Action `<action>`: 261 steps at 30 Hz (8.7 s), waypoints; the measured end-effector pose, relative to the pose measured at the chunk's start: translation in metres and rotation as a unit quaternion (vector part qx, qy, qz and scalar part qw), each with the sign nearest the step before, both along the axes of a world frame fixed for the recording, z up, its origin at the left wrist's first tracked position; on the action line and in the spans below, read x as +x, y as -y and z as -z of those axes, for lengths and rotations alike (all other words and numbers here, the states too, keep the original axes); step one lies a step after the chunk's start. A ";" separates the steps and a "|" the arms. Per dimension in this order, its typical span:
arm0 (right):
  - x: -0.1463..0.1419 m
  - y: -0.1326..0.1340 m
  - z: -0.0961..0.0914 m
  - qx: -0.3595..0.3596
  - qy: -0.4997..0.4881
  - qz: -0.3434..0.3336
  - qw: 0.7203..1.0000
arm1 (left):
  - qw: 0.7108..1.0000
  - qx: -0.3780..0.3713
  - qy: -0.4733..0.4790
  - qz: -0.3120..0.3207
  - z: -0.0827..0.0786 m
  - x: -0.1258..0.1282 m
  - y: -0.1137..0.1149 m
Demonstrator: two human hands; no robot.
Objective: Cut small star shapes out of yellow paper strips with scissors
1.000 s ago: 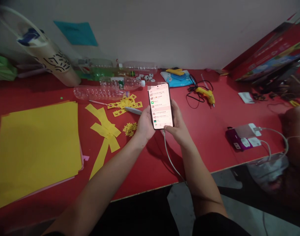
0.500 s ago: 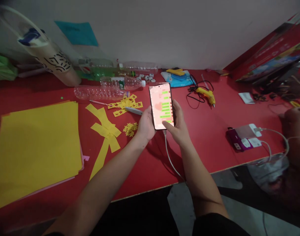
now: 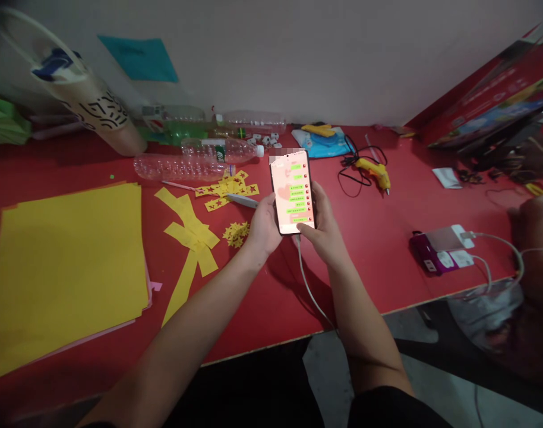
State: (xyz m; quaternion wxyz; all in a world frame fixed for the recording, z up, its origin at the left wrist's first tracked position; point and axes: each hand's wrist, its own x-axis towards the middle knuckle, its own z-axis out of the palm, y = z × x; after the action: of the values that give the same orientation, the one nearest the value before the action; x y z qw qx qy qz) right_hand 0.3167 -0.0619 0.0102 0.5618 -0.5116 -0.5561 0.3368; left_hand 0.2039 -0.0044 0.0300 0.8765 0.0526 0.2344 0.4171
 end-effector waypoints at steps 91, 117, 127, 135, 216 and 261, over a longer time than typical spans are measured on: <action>0.005 -0.003 -0.001 0.069 -0.012 0.040 0.997 | 0.974 0.201 -0.015 0.105 0.020 -0.009 0.001; -0.078 0.015 -0.017 0.015 -0.075 -0.070 0.995 | 0.929 0.323 -0.181 0.015 -0.003 -0.101 0.044; -0.074 0.015 -0.013 0.024 -0.075 -0.075 0.994 | 0.951 0.255 -0.170 0.031 -0.008 -0.098 0.043; -0.076 0.018 -0.015 0.024 -0.052 -0.044 0.997 | 0.954 0.262 -0.143 0.031 -0.008 -0.097 0.042; -0.079 0.020 -0.018 -0.022 -0.052 -0.087 0.995 | 0.922 0.305 -0.236 -0.022 0.014 -0.092 0.046; -0.078 0.019 -0.015 0.000 -0.044 -0.056 0.997 | 0.941 0.293 -0.169 0.019 0.008 -0.097 0.041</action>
State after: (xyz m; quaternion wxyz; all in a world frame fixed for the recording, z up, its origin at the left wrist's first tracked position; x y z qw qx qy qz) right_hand 0.2392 -0.0813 0.0253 0.5658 -0.4641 -0.5587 0.3904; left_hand 0.1069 -0.0449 0.0218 0.7776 0.3816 0.2455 0.4352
